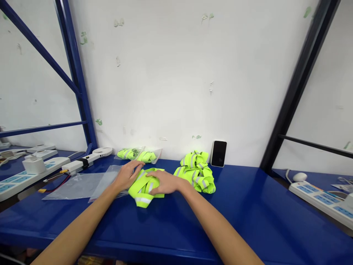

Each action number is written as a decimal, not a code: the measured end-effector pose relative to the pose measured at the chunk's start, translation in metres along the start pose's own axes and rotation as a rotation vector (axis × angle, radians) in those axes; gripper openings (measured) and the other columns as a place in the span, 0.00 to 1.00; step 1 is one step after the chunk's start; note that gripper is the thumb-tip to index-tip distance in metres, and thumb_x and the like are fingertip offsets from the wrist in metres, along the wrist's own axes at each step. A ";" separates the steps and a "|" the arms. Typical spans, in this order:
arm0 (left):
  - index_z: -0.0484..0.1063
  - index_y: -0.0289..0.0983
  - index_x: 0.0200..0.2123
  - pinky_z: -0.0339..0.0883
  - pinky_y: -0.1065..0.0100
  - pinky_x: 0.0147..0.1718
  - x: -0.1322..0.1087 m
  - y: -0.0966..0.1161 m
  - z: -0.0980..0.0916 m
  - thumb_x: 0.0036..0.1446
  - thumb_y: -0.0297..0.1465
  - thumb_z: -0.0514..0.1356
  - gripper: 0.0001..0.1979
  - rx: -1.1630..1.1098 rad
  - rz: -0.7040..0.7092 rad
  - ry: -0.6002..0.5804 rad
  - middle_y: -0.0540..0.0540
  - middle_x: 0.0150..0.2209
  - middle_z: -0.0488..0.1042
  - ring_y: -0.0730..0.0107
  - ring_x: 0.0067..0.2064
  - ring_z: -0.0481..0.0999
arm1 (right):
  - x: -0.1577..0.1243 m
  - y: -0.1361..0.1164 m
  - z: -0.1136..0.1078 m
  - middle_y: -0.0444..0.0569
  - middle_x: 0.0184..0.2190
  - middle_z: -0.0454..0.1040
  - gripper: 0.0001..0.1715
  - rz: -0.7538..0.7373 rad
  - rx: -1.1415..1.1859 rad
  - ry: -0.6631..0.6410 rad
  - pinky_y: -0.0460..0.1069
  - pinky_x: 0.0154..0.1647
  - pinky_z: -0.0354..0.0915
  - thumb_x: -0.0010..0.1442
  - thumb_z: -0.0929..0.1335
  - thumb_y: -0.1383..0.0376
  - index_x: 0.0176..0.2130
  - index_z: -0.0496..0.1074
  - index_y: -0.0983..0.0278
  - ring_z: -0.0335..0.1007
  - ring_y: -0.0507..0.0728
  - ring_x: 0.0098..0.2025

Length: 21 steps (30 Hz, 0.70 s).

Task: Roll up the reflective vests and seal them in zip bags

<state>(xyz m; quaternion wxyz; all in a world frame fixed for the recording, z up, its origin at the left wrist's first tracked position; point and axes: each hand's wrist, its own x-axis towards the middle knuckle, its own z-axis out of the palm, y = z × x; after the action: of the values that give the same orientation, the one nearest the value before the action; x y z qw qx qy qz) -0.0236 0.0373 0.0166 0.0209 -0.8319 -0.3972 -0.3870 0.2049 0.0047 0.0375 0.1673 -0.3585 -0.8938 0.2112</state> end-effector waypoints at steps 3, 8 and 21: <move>0.74 0.39 0.44 0.64 0.61 0.47 -0.002 0.004 -0.001 0.65 0.39 0.47 0.18 -0.007 -0.021 -0.081 0.44 0.44 0.77 0.59 0.46 0.74 | -0.007 0.006 0.012 0.52 0.57 0.66 0.26 0.010 0.176 0.341 0.54 0.56 0.59 0.63 0.62 0.57 0.59 0.62 0.58 0.64 0.59 0.56; 0.75 0.43 0.43 0.60 0.57 0.50 -0.004 0.006 0.002 0.64 0.43 0.46 0.20 -0.035 -0.099 -0.239 0.46 0.40 0.79 0.57 0.43 0.75 | -0.006 0.019 0.032 0.56 0.40 0.75 0.23 0.196 0.123 0.429 0.58 0.52 0.59 0.65 0.58 0.54 0.42 0.74 0.65 0.69 0.62 0.47; 0.74 0.33 0.40 0.66 0.62 0.38 0.001 0.000 -0.003 0.61 0.44 0.45 0.25 -0.830 -0.371 0.056 0.45 0.23 0.76 0.61 0.31 0.76 | -0.018 -0.030 0.010 0.44 0.25 0.70 0.18 0.026 1.179 0.615 0.46 0.18 0.59 0.56 0.66 0.51 0.39 0.72 0.62 0.63 0.50 0.19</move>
<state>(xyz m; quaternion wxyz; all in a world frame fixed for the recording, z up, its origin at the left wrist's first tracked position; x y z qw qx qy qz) -0.0256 0.0369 0.0190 -0.3733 -0.6738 -0.3501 -0.5330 0.1957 -0.0306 0.0418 0.5801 -0.2619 -0.5358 0.5548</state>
